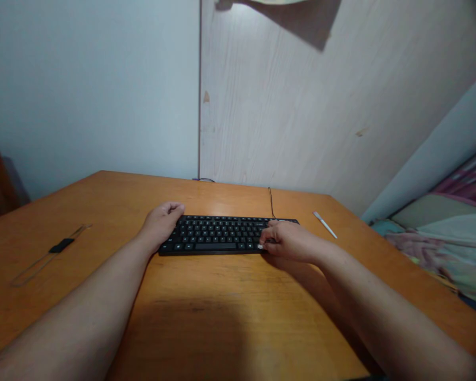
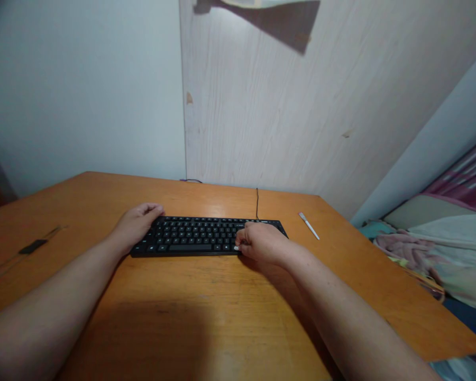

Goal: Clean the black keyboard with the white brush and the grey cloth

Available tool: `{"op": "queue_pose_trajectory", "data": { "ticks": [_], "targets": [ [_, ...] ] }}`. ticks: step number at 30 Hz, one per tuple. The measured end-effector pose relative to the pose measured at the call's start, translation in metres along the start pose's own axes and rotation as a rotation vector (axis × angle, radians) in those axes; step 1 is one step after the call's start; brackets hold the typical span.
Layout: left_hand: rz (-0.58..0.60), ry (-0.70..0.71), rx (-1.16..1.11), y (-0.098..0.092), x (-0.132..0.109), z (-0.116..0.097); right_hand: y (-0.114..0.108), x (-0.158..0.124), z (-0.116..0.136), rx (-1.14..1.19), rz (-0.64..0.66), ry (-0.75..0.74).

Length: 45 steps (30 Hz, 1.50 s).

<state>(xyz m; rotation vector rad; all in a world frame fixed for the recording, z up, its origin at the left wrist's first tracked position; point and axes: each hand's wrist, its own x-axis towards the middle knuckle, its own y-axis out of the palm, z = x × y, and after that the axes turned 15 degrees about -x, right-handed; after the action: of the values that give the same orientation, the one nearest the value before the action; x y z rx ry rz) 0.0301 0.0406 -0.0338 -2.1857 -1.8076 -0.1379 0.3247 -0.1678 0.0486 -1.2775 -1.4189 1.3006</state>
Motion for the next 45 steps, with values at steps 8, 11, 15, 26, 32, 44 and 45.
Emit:
{"op": "queue_pose_trajectory", "data": {
  "ticks": [8,11,15,26,32,44,45],
  "targets": [
    [0.02,0.001,0.029,-0.003,0.001,-0.003,0.015,-0.022,-0.021,0.118,-0.041,0.042],
    [0.021,-0.006,0.032,-0.004,0.001,-0.003,0.015,-0.026,-0.034,0.176,-0.039,0.051],
    [0.04,-0.031,0.016,-0.005,-0.001,-0.007,0.009,-0.021,-0.049,0.199,-0.07,0.16],
    [0.052,-0.042,0.021,-0.01,0.004,0.001,0.007,0.041,-0.049,-0.093,-0.129,0.3],
    [0.024,-0.034,0.017,-0.007,0.0,-0.006,0.007,0.055,-0.044,-0.237,-0.108,0.217],
    [0.031,-0.031,0.045,-0.006,0.004,0.0,0.0,0.038,-0.028,-0.341,-0.004,0.11],
    [0.03,-0.025,0.046,-0.006,0.004,0.0,-0.001,0.035,-0.026,-0.345,0.002,0.104]
  ]
}}
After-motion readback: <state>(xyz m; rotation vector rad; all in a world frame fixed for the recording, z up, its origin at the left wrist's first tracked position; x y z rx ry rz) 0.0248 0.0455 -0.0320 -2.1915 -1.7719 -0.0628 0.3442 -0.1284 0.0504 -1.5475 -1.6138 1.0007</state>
